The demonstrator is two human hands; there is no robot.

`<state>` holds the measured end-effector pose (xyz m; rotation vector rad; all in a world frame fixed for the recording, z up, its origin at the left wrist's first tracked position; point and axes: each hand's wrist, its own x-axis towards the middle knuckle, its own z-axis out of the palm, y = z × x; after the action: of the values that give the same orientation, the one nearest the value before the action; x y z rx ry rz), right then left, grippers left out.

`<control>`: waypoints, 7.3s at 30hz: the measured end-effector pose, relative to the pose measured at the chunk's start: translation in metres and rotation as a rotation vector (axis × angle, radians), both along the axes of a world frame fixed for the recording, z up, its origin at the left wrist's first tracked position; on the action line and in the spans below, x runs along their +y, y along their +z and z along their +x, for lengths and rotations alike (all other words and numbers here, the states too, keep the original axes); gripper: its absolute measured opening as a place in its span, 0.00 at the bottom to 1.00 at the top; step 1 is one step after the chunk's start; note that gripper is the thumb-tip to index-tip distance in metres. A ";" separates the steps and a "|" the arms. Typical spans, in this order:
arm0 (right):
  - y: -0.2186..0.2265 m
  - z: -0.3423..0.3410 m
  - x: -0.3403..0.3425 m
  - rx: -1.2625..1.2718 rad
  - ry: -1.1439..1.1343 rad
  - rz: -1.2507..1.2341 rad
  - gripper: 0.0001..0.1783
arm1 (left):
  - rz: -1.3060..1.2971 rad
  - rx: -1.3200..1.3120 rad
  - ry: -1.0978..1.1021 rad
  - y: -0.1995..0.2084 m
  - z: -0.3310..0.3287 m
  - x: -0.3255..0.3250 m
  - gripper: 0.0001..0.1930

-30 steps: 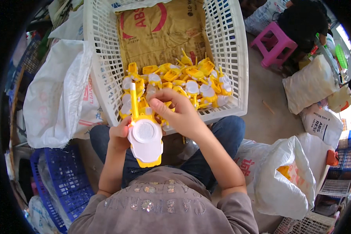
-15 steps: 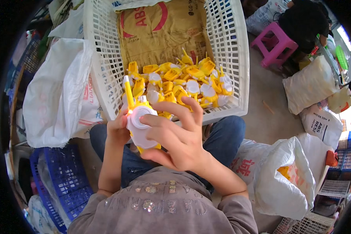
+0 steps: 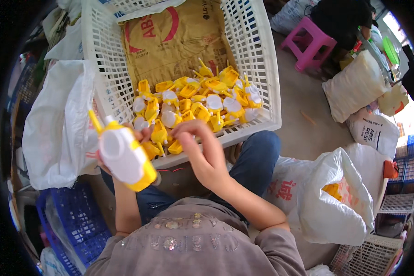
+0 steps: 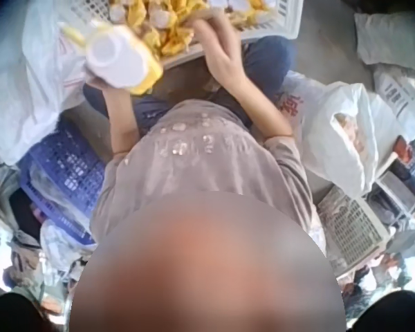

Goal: Inspecting, testing, and sorting plastic toy walkie-talkie components from a large basket into bags.

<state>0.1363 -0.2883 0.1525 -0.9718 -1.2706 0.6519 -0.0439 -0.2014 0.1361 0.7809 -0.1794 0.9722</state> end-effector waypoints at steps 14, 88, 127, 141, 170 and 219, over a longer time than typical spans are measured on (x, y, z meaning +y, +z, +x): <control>-0.002 -0.058 0.009 0.662 0.849 -0.222 0.31 | -0.148 0.054 0.239 0.034 -0.003 -0.031 0.41; -0.019 0.010 0.044 0.782 0.486 -0.407 0.15 | -0.665 0.384 -0.145 -0.014 0.009 0.027 0.29; -0.041 -0.043 0.084 -0.889 -0.106 -0.027 0.08 | -0.794 0.496 0.230 -0.042 0.020 0.026 0.17; -0.051 -0.013 0.053 0.952 0.273 -0.538 0.24 | -0.117 0.576 0.344 -0.008 0.022 0.019 0.25; 0.017 -0.003 0.021 -0.912 -0.093 0.185 0.16 | -0.349 0.351 0.104 -0.030 -0.004 0.005 0.22; -0.070 -0.023 0.077 0.218 0.526 -0.781 0.21 | 0.434 0.613 1.480 0.066 -0.118 0.007 0.30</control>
<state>0.1134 -0.2115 0.0825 -1.1404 -1.0810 1.7028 -0.1617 -0.1945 0.2019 1.6263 0.8847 2.0215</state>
